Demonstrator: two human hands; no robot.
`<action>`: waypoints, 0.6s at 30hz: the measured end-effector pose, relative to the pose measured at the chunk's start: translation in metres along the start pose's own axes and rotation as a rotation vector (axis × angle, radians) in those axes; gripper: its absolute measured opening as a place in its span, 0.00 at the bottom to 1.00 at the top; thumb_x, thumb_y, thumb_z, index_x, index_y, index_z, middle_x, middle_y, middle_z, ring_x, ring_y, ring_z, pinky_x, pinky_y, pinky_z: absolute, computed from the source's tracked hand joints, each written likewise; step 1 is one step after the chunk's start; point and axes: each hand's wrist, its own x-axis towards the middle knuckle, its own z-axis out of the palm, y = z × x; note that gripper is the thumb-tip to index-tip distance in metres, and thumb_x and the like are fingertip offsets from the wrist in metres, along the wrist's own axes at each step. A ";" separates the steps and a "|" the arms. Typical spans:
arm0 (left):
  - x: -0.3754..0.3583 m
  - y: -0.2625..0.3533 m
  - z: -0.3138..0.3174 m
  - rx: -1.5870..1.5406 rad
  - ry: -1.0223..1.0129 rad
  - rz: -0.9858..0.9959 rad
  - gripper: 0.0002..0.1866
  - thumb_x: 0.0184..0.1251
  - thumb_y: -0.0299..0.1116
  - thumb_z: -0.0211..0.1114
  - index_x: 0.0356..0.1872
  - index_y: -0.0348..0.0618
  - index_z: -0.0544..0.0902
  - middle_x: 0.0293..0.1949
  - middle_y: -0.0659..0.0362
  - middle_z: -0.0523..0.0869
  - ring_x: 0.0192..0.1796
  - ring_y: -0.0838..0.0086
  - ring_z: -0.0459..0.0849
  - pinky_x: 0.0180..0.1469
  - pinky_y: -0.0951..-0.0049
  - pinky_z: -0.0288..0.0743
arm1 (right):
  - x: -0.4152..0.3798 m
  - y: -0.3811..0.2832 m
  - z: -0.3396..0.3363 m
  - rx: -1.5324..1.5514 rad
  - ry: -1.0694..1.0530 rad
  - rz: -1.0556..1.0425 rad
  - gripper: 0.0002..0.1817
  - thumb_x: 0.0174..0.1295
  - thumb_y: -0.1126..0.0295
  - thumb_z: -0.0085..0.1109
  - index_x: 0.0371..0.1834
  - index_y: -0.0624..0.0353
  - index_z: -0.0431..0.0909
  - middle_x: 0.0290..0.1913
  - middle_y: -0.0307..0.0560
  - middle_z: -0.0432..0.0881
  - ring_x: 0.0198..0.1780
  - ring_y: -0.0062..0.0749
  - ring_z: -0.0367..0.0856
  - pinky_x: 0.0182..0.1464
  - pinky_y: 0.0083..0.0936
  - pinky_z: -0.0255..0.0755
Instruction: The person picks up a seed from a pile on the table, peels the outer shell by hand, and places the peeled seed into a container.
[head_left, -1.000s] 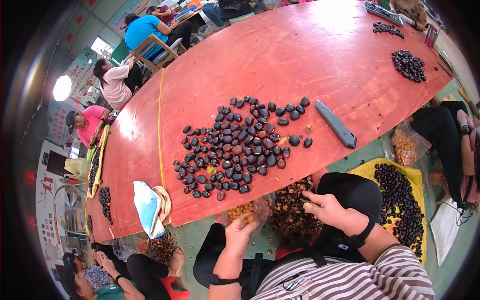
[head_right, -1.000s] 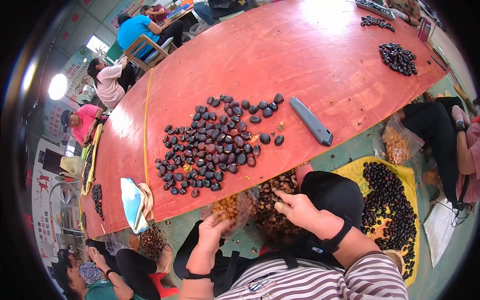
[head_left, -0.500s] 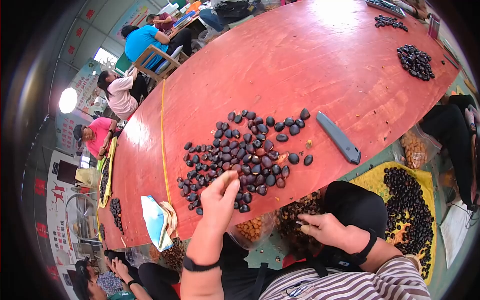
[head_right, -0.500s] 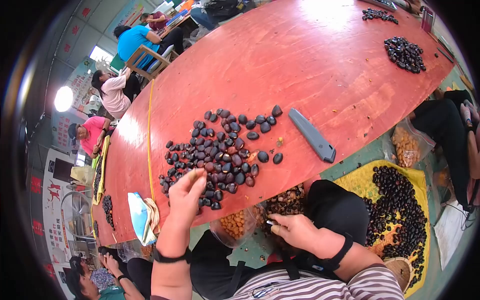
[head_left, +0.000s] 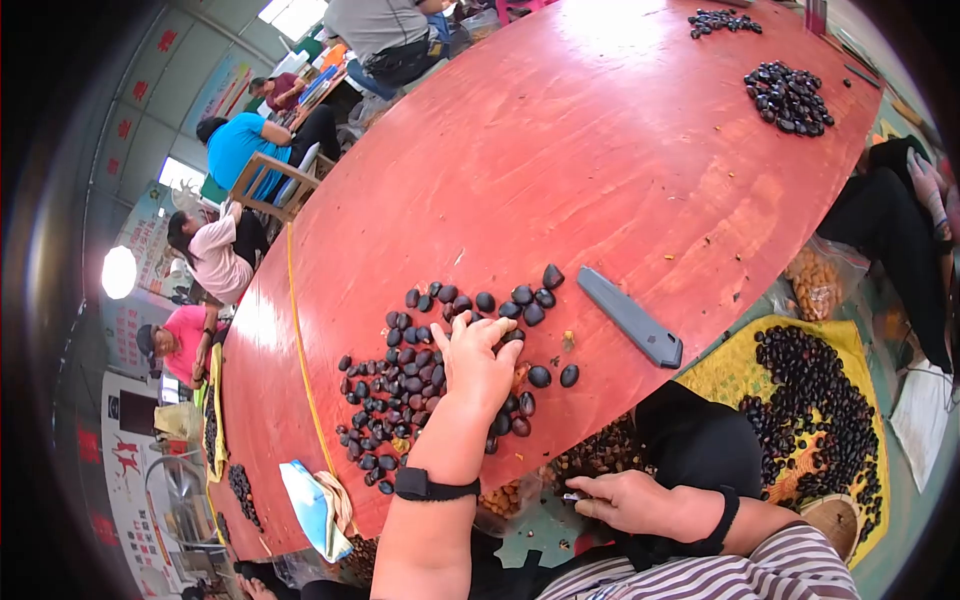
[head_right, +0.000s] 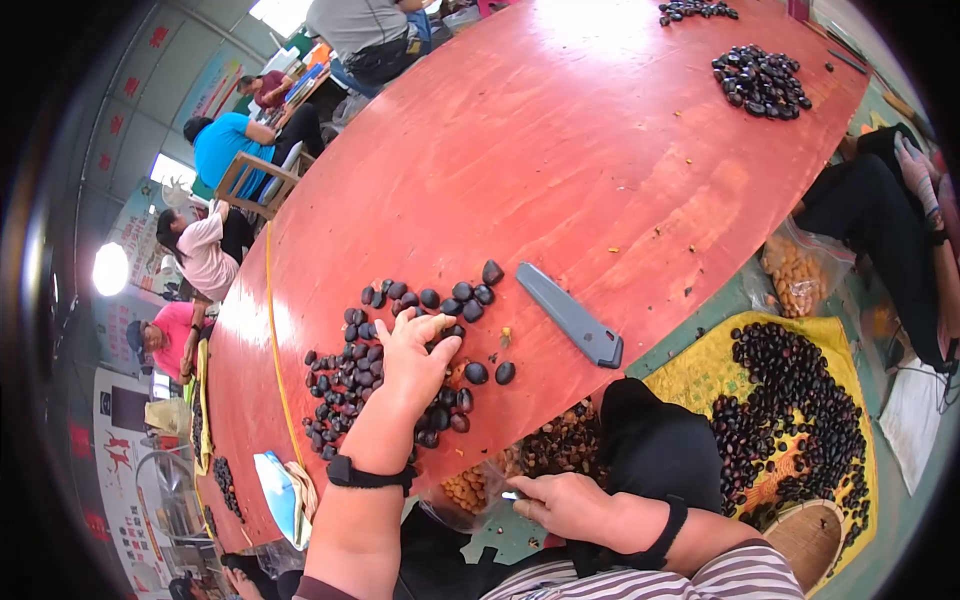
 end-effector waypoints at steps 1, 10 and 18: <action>0.000 -0.001 0.003 -0.017 0.011 -0.002 0.13 0.44 0.33 0.63 0.34 0.47 0.79 0.40 0.60 0.77 0.56 0.60 0.63 0.62 0.50 0.30 | 0.000 0.002 0.002 0.007 0.005 -0.010 0.19 0.52 0.62 0.51 0.46 0.56 0.69 0.28 0.51 0.76 0.30 0.45 0.75 0.31 0.33 0.68; -0.039 0.012 -0.012 -0.456 0.191 -0.013 0.14 0.45 0.23 0.62 0.37 0.40 0.76 0.34 0.60 0.77 0.38 0.72 0.73 0.48 0.68 0.59 | -0.003 -0.005 -0.007 0.034 0.011 0.035 0.17 0.53 0.63 0.50 0.46 0.56 0.70 0.32 0.52 0.77 0.32 0.44 0.76 0.34 0.30 0.69; -0.137 0.031 -0.026 -1.211 0.030 -0.373 0.15 0.49 0.15 0.57 0.41 0.34 0.72 0.35 0.59 0.78 0.37 0.80 0.77 0.41 0.82 0.71 | -0.005 -0.028 -0.017 0.749 -0.003 0.221 0.22 0.56 0.71 0.50 0.55 0.55 0.62 0.30 0.34 0.75 0.25 0.10 0.66 0.28 0.10 0.65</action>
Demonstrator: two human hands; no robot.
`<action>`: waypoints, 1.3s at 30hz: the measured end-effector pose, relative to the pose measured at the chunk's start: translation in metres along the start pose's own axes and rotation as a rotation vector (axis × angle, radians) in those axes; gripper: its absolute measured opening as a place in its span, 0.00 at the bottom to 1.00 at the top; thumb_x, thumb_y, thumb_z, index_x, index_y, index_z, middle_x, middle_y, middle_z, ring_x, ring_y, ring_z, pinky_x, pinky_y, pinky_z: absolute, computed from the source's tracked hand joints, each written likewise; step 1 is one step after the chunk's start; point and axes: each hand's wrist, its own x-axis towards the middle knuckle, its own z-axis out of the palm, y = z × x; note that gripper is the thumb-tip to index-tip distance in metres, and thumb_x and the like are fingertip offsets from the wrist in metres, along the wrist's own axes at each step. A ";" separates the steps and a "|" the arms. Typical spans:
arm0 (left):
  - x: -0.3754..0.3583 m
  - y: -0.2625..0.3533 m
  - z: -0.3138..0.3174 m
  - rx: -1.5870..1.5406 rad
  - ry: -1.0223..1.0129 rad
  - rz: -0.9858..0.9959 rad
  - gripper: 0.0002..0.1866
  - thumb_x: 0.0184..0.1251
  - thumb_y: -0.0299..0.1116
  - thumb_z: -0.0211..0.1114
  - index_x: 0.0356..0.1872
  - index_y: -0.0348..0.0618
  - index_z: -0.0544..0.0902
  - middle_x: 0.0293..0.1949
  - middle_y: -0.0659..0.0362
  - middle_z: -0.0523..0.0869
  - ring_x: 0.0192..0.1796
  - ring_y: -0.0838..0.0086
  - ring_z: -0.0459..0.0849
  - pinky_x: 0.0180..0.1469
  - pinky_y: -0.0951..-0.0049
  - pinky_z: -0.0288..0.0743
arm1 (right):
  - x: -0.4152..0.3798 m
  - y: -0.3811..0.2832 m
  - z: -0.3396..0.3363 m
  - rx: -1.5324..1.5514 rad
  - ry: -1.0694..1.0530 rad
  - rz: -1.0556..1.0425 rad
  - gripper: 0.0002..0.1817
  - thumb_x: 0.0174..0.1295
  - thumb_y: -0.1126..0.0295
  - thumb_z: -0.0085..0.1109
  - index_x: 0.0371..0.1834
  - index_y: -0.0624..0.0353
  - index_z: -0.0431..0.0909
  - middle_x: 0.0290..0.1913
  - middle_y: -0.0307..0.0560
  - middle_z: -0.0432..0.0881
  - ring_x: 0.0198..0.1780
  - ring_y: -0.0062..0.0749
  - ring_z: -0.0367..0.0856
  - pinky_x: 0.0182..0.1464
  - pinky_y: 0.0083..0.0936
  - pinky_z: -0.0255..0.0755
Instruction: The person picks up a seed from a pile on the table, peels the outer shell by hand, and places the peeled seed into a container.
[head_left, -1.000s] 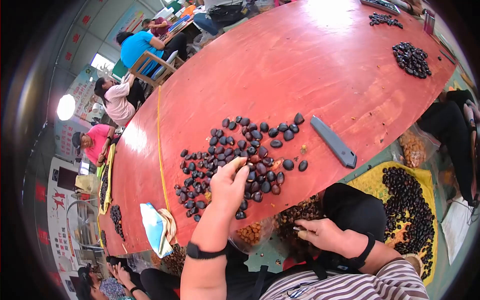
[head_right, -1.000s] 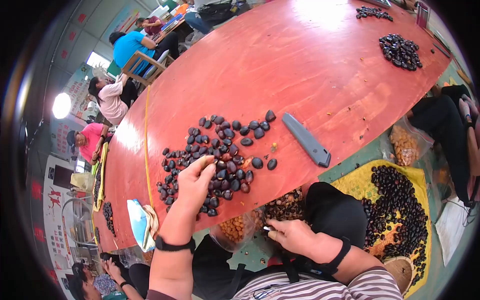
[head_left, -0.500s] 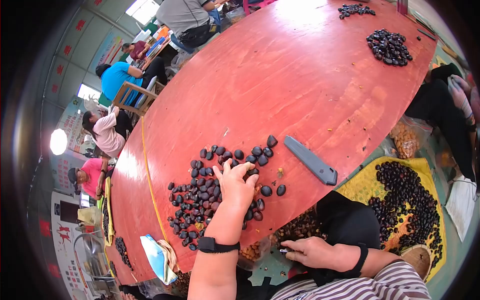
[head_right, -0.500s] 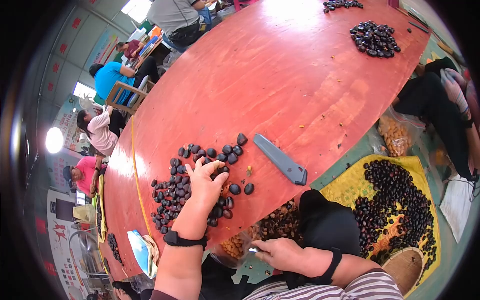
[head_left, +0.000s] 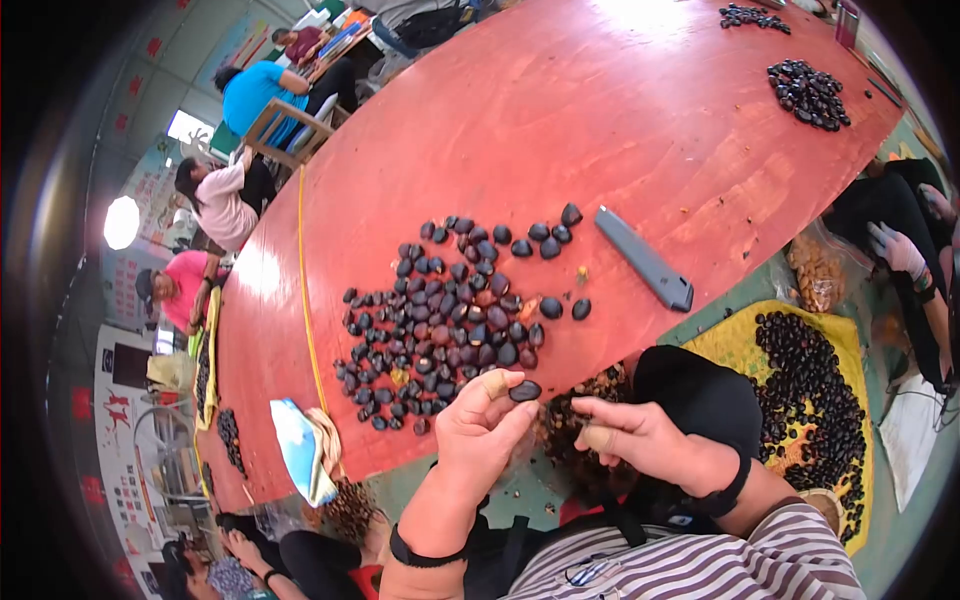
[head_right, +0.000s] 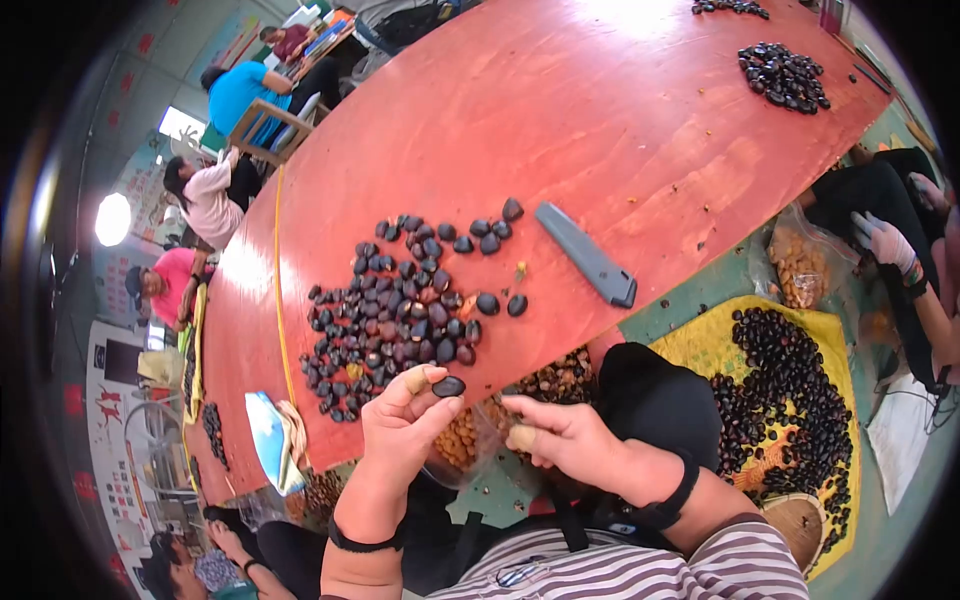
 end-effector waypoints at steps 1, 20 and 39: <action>-0.008 -0.004 -0.001 -0.021 -0.013 -0.007 0.15 0.49 0.15 0.57 0.41 0.34 0.72 0.35 0.59 0.78 0.37 0.80 0.77 0.41 0.81 0.71 | 0.000 -0.005 0.003 -0.008 -0.004 -0.017 0.23 0.55 0.72 0.50 0.56 0.57 0.61 0.30 0.34 0.75 0.25 0.11 0.67 0.28 0.10 0.65; -0.063 -0.039 -0.010 -0.378 -0.077 -0.093 0.15 0.51 0.19 0.58 0.43 0.39 0.74 0.37 0.57 0.79 0.34 0.80 0.77 0.34 0.85 0.70 | -0.013 -0.007 0.043 -0.453 -0.085 -0.202 0.22 0.54 0.73 0.52 0.54 0.50 0.65 0.29 0.39 0.76 0.32 0.11 0.67 0.37 0.12 0.66; -0.067 -0.060 -0.012 -0.419 -0.084 -0.198 0.19 0.55 0.21 0.55 0.51 0.36 0.68 0.39 0.59 0.77 0.38 0.79 0.76 0.44 0.80 0.70 | 0.002 0.001 0.035 -0.094 -0.066 0.190 0.15 0.54 0.72 0.50 0.46 0.54 0.72 0.26 0.38 0.76 0.21 0.14 0.69 0.22 0.11 0.65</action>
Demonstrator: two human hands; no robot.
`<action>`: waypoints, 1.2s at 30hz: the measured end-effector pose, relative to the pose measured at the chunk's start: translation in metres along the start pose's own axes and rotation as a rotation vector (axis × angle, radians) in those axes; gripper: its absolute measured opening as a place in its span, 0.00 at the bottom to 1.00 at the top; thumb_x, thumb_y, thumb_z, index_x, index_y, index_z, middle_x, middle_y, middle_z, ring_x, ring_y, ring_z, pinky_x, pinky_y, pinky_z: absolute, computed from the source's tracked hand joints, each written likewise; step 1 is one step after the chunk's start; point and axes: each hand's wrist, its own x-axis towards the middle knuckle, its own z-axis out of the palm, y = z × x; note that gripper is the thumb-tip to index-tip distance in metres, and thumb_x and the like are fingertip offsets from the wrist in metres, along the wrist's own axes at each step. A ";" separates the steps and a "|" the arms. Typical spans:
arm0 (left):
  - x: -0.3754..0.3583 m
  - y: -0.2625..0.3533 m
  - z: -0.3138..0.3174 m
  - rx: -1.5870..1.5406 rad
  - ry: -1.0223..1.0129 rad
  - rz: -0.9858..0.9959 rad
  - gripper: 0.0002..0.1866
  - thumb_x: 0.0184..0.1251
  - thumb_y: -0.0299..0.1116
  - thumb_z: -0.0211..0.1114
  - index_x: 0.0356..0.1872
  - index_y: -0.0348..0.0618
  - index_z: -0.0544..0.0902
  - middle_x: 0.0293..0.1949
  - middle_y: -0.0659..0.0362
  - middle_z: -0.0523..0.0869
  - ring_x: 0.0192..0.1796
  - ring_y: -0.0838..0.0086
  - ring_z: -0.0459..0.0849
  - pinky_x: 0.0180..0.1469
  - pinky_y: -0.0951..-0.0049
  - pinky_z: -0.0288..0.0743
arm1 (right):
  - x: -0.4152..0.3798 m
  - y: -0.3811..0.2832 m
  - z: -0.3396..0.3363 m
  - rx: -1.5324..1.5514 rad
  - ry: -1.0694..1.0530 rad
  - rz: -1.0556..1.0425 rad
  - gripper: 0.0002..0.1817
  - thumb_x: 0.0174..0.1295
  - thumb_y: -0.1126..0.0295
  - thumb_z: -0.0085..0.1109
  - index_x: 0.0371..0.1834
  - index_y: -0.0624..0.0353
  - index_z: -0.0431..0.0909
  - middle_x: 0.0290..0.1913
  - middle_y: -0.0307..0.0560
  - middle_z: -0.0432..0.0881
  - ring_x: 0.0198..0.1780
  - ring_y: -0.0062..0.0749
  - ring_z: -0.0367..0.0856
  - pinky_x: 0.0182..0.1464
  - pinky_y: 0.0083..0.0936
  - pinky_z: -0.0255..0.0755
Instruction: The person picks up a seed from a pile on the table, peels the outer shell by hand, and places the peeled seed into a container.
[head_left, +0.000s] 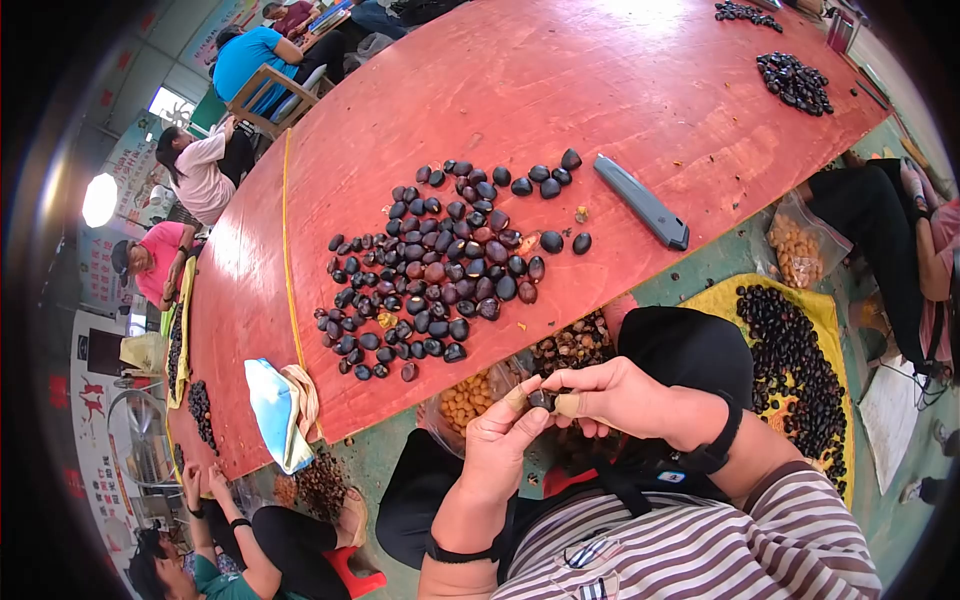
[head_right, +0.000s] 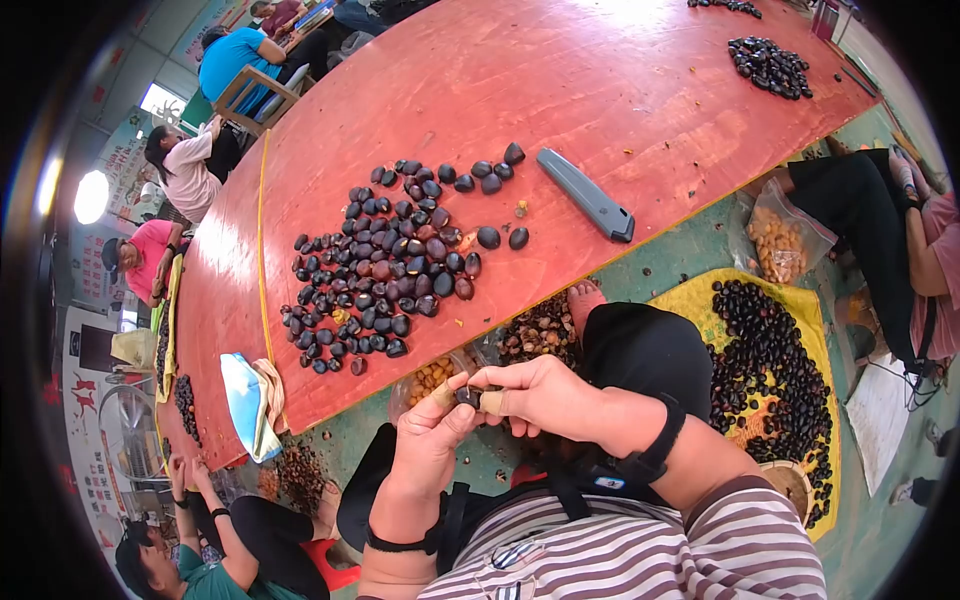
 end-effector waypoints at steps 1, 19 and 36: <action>0.000 0.000 0.000 -0.013 -0.006 0.003 0.19 0.55 0.22 0.55 0.50 0.37 0.68 0.40 0.59 0.77 0.38 0.78 0.76 0.44 0.79 0.70 | 0.001 -0.001 -0.003 0.086 -0.036 0.042 0.15 0.55 0.72 0.49 0.47 0.55 0.72 0.25 0.38 0.75 0.20 0.14 0.68 0.20 0.10 0.64; 0.008 -0.012 -0.012 -0.103 0.048 0.045 0.14 0.51 0.17 0.56 0.40 0.42 0.74 0.35 0.57 0.78 0.35 0.75 0.78 0.37 0.79 0.73 | -0.001 0.013 0.009 -0.079 0.022 -0.043 0.21 0.55 0.72 0.49 0.54 0.46 0.65 0.27 0.32 0.73 0.21 0.11 0.65 0.23 0.09 0.64; 0.013 -0.023 -0.006 -0.042 0.136 0.086 0.11 0.50 0.18 0.58 0.36 0.42 0.74 0.34 0.60 0.78 0.36 0.78 0.77 0.39 0.79 0.73 | 0.012 0.036 0.012 -0.521 0.271 -0.469 0.15 0.54 0.71 0.51 0.47 0.56 0.71 0.26 0.49 0.76 0.30 0.15 0.72 0.33 0.17 0.68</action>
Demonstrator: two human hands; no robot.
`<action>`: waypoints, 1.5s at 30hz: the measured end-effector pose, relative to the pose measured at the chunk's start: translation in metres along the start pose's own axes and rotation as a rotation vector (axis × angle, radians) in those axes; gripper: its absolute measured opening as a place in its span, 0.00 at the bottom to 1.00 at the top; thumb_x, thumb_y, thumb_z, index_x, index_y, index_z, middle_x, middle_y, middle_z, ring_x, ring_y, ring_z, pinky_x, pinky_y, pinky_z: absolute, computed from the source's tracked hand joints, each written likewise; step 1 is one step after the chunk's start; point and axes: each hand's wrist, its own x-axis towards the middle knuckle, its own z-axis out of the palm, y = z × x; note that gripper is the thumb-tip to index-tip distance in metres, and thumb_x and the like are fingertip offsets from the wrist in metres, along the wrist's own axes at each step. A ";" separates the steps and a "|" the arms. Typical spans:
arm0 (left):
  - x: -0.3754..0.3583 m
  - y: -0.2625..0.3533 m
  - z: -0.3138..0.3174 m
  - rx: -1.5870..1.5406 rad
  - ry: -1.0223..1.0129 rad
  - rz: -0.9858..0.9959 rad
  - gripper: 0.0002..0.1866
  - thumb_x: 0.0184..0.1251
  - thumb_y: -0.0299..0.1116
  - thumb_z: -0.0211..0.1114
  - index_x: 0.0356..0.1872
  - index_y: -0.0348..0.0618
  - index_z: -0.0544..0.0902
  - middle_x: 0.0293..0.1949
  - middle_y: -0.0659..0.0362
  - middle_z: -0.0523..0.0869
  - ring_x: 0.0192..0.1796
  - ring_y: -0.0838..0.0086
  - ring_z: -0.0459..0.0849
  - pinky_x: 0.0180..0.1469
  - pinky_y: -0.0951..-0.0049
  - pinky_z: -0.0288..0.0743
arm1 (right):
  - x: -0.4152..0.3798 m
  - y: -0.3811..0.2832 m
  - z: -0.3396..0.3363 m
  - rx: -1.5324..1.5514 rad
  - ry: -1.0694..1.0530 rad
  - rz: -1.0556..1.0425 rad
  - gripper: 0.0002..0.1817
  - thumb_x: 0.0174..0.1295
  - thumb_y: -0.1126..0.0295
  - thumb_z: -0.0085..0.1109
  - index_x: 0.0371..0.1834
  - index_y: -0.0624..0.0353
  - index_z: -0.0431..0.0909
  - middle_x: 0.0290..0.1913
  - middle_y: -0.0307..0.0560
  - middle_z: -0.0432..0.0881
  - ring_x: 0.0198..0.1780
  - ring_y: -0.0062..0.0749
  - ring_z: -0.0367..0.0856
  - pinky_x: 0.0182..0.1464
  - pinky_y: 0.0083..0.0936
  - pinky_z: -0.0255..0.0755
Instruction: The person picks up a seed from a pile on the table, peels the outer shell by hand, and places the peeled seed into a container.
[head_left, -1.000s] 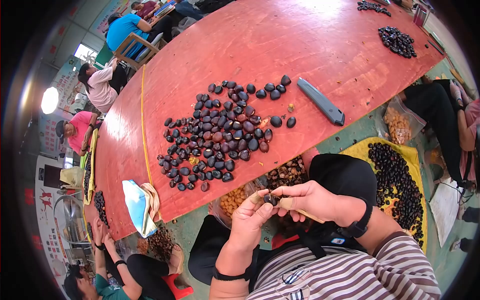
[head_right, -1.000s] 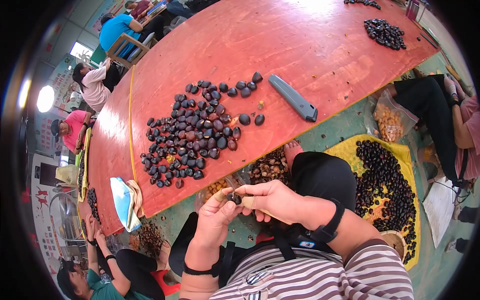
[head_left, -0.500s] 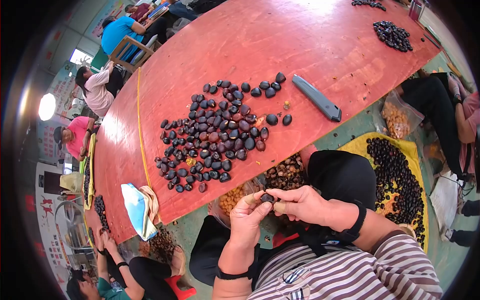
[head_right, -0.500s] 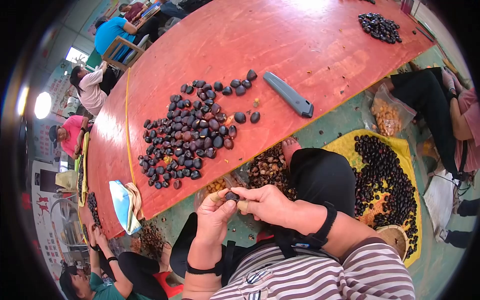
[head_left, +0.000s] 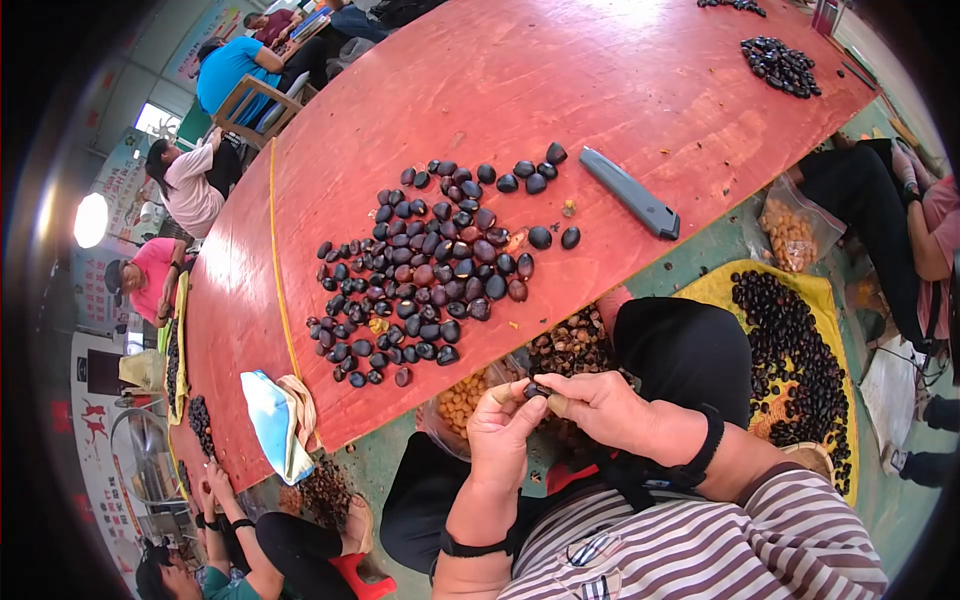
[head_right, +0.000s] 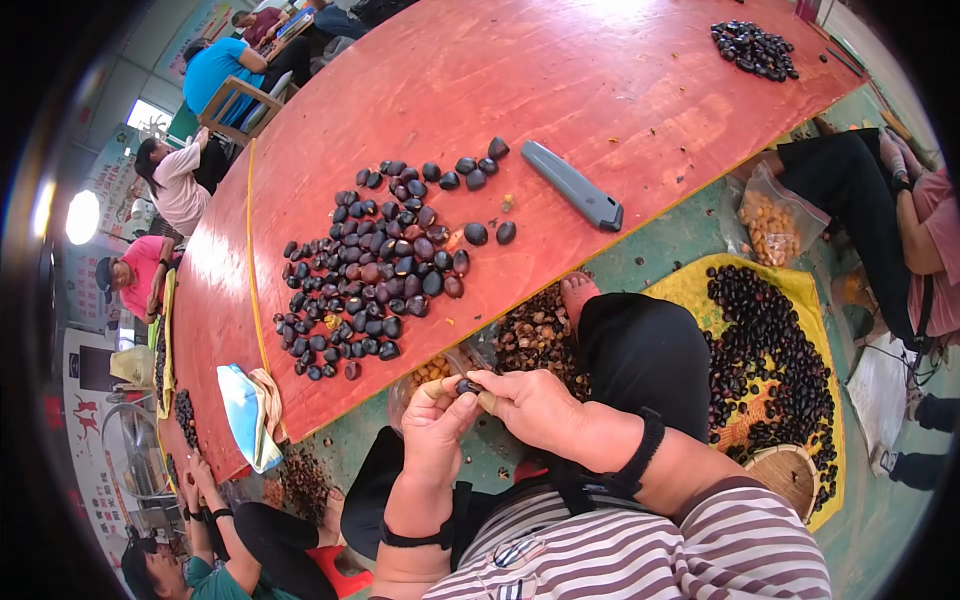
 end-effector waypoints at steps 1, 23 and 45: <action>0.000 0.000 0.001 -0.005 -0.008 0.007 0.11 0.51 0.19 0.58 0.37 0.42 0.73 0.35 0.60 0.78 0.36 0.78 0.77 0.39 0.79 0.73 | 0.000 0.001 0.000 0.013 -0.002 0.011 0.15 0.54 0.71 0.51 0.46 0.57 0.71 0.27 0.48 0.76 0.31 0.15 0.72 0.34 0.17 0.69; 0.008 0.000 0.000 0.026 -0.003 -0.113 0.12 0.51 0.21 0.59 0.39 0.38 0.75 0.34 0.59 0.79 0.33 0.78 0.77 0.38 0.80 0.72 | 0.001 0.003 -0.005 0.112 -0.050 0.183 0.14 0.54 0.70 0.51 0.46 0.52 0.71 0.24 0.45 0.75 0.28 0.17 0.71 0.33 0.17 0.67; 0.005 0.002 -0.002 0.124 -0.125 -0.221 0.13 0.57 0.27 0.54 0.44 0.36 0.73 0.38 0.61 0.78 0.38 0.79 0.76 0.44 0.79 0.70 | -0.001 -0.008 -0.014 -0.089 -0.076 0.076 0.13 0.54 0.69 0.51 0.44 0.49 0.72 0.25 0.50 0.76 0.27 0.25 0.76 0.31 0.21 0.69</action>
